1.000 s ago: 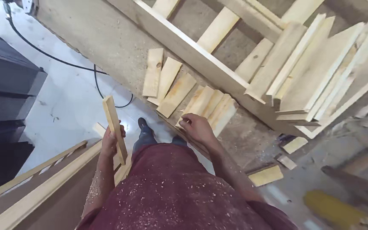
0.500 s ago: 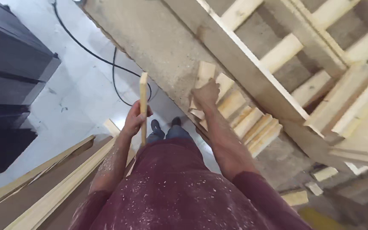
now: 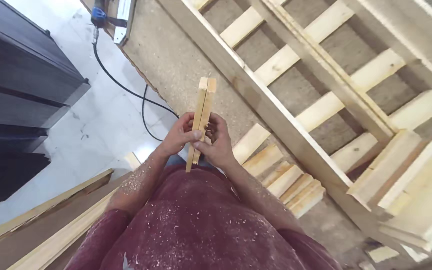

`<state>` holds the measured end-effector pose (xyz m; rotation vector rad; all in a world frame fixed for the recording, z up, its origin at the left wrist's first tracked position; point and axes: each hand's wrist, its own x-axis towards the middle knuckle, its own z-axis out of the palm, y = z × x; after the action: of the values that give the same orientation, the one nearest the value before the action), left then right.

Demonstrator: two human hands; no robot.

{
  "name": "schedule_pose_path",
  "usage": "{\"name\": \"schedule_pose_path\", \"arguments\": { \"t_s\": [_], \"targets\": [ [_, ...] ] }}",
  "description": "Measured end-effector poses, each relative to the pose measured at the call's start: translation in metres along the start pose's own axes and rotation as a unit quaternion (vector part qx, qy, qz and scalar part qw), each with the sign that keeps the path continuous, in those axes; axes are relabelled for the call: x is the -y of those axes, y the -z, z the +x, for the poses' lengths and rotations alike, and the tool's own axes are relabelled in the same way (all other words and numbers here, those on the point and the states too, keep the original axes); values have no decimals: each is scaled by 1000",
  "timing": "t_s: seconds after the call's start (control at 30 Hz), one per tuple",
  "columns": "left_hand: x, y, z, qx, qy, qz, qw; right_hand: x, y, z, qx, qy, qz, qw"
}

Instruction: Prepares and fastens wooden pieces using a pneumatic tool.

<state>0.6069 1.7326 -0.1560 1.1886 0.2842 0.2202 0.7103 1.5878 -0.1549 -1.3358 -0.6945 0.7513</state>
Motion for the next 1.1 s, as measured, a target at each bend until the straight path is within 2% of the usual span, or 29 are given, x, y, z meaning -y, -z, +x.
{"name": "schedule_pose_path", "arguments": {
  "t_s": [0.1,0.2,0.33,0.5,0.63,0.7,0.8,0.9,1.1],
  "targets": [
    [-9,2,17,-12,29,30,999,7,7,18,0,-35,6,999],
    [-28,8,31,-13,67,56,996,8,5,34,-17,-33,-8,999],
    [-57,25,50,3,94,84,992,16,-4,53,-46,-15,-115,992],
    [-75,54,63,9,164,32,986,22,-25,82,-27,-9,-115,993],
    [-85,74,67,29,142,-5,989,35,-32,103,30,6,-160,987],
    [-88,83,65,35,131,-9,991,46,-34,112,21,-5,-156,988],
    [-87,91,59,18,132,23,991,54,-38,133,-13,-36,-77,996],
    [-93,91,54,26,106,91,990,69,-47,146,7,-34,7,999],
    [-87,91,24,68,51,102,991,78,-69,117,-30,-19,3,999]
  ]
}}
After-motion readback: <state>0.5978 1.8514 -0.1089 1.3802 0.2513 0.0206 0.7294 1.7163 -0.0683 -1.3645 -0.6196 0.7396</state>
